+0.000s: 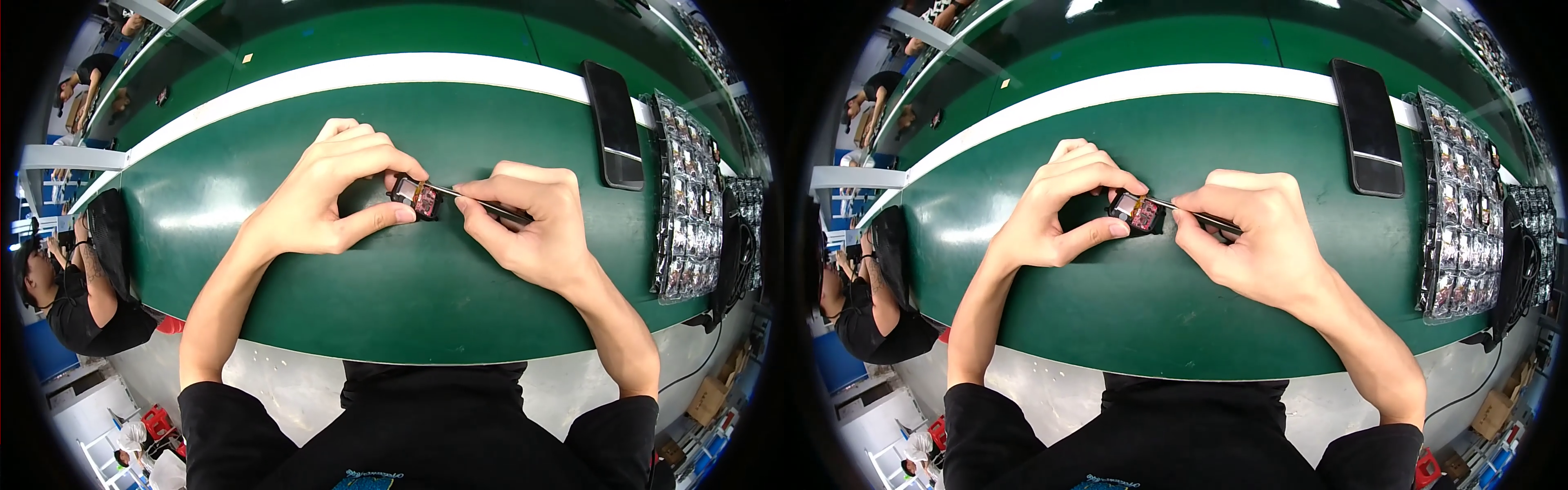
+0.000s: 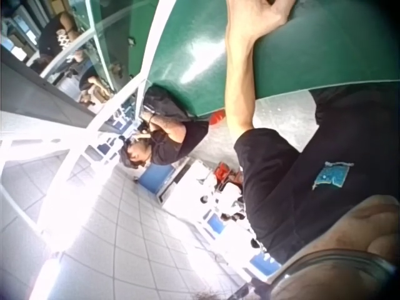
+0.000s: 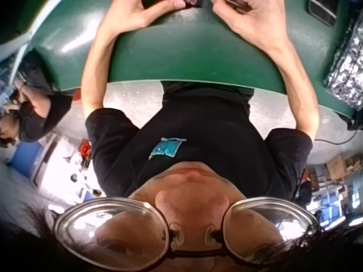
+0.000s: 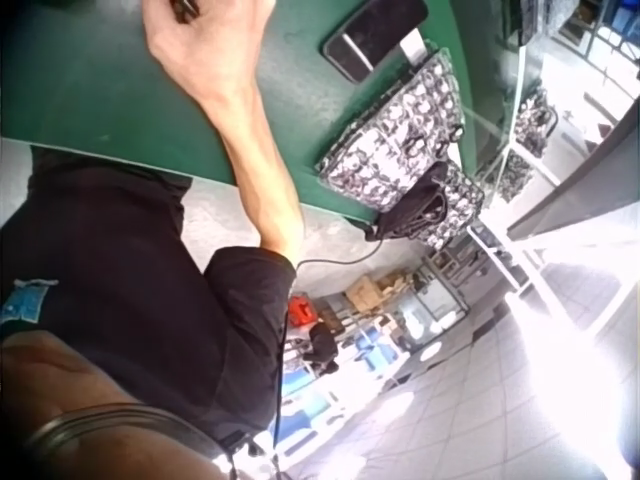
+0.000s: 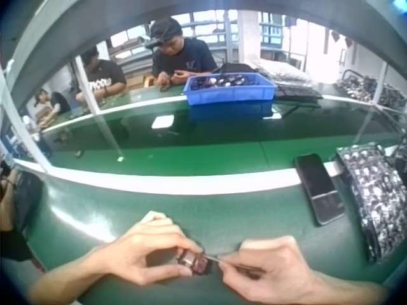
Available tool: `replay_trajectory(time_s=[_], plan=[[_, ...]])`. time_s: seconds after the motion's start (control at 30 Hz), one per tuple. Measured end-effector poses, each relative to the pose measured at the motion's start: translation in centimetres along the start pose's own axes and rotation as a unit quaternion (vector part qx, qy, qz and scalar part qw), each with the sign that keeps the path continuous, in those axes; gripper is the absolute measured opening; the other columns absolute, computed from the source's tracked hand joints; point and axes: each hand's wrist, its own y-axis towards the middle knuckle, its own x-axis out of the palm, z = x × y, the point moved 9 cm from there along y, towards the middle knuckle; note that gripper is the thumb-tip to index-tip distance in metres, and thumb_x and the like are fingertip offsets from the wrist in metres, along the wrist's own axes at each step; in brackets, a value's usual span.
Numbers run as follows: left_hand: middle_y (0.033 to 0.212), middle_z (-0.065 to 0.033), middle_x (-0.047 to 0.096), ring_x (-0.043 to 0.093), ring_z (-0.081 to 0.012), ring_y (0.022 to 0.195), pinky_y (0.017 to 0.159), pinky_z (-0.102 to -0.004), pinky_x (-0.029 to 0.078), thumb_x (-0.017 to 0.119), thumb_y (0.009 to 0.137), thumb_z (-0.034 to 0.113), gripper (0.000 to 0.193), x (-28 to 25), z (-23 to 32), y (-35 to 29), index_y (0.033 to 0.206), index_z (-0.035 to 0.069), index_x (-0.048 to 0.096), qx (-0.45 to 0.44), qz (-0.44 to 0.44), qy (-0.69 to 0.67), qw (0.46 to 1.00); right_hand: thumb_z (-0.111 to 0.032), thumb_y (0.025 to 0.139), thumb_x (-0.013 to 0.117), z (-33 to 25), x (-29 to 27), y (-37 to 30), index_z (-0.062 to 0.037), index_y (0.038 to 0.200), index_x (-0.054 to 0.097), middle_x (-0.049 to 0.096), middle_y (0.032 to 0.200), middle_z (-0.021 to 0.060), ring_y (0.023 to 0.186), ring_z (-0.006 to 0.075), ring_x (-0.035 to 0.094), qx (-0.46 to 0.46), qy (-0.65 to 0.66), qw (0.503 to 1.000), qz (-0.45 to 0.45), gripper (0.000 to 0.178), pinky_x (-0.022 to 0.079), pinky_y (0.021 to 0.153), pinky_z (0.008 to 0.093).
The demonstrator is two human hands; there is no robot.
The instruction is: Assembling and inspecting internal components of smartwatch modules using fine tweezers and a probe tool.
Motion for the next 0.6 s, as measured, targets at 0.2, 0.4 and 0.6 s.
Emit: replay_trajectory(time_s=[0.2,0.4,0.6], plan=[[0.090,-0.0016,0.066,0.065,-0.0198,0.090,0.098,-0.0375,0.041,0.094,0.085,0.019,0.046,0.4,-0.2,0.2,0.127,0.008,0.077,-0.011,0.017,0.018,1.000,0.000,0.093,0.083,0.8,-0.9,0.0,0.0010,0.104,0.085,0.068,0.072,0.0053,0.057,0.0099,0.058,0.050,0.011,0.999,0.019,0.012,0.042,0.052,0.0294],[0.091,-0.0018,0.065,0.063,-0.0198,0.090,0.097,-0.0377,0.041,0.095,0.086,0.019,0.049,0.0,0.0,0.0,0.130,0.007,0.077,0.020,0.026,0.057,0.998,-0.001,0.102,0.078,1.9,0.0,0.2,0.0021,0.113,0.078,0.068,0.079,0.0026,0.063,0.0050,0.053,0.096,0.106,0.988,0.049,0.012,0.041,0.055,0.0253],[0.101,0.0025,0.071,0.059,-0.0180,0.092,0.104,-0.0379,0.040,0.097,0.080,0.024,0.068,-0.2,-0.4,-0.3,0.144,0.012,0.074,-0.026,0.013,-0.035,0.999,-0.018,0.084,0.095,-0.8,1.3,0.3,-0.0032,0.127,0.077,0.065,0.084,0.0084,0.069,0.0212,0.067,0.016,-0.070,0.997,-0.012,0.049,0.054,0.062,0.0356]])
